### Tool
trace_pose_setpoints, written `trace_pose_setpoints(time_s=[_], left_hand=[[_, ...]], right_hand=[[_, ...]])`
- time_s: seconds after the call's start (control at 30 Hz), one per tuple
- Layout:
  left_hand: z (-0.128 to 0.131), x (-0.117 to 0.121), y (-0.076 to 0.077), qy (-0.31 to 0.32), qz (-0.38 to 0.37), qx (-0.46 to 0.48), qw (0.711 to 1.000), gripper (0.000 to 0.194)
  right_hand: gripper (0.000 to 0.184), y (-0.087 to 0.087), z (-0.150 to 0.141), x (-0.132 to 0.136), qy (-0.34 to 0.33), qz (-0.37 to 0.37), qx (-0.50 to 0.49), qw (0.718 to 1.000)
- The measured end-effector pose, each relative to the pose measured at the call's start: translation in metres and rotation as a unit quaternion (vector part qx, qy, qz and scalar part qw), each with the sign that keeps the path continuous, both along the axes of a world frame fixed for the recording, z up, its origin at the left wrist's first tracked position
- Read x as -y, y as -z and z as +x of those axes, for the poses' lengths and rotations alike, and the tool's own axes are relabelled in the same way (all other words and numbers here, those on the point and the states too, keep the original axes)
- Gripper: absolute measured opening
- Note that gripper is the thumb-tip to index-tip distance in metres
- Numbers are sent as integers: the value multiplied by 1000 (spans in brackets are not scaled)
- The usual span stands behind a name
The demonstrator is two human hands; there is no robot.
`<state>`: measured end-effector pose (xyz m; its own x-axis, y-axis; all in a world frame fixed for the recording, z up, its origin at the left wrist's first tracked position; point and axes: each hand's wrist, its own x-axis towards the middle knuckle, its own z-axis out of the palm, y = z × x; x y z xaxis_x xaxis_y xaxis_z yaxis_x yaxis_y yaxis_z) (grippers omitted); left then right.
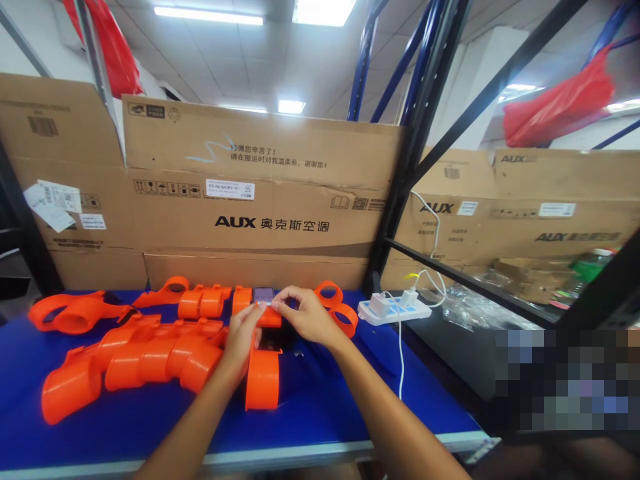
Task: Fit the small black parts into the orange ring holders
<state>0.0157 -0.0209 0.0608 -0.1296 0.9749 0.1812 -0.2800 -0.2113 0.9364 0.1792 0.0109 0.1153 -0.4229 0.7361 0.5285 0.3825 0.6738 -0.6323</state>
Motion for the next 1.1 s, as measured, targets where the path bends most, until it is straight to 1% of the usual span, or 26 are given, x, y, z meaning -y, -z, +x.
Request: trace_pose_setpoints(time_s=[0.2, 0.4, 0.53, 0.63, 0.7, 0.77, 0.83, 0.87, 0.9, 0.97, 1.03, 1.1], left_hand=[[-1, 1, 1, -15, 5, 2, 1000, 47], [-1, 1, 1, -17, 6, 5, 1000, 48], [-4, -1, 2, -28, 8, 6, 1000, 45], [-7, -4, 3, -18, 12, 2, 1000, 44], [-10, -5, 4, -10, 29, 14, 999, 42], [-15, -6, 3, 17, 48, 61, 997, 39], [-22, -5, -1, 57, 57, 158, 984, 39], [-25, -5, -4, 69, 60, 218, 972, 37], [-28, -5, -7, 67, 63, 278, 956, 35], [-33, -4, -13, 47, 60, 365, 928, 29], [-36, -2, -17, 43, 44, 404, 913, 25], [-37, -1, -18, 53, 29, 413, 909, 25]], right_hand=[[16, -6, 5, 6, 7, -1, 14, 1000], [21, -9, 14, 5, -4, -35, 7, 999], [24, -11, 21, 5, -1, -44, 5, 999], [25, -16, 27, 9, 2, -43, 1, 999], [25, -19, 31, 12, 2, -41, -3, 999], [26, -22, 38, 13, 12, -35, -8, 999], [27, -24, 46, 11, 44, -24, -22, 999], [27, -24, 50, 10, 67, -15, -31, 997], [27, -24, 54, 9, 89, -5, -36, 995], [24, -21, 56, 8, 113, 14, -22, 993], [17, -15, 51, 11, 84, 23, 38, 995], [12, -6, 39, 16, 30, 25, 120, 992]])
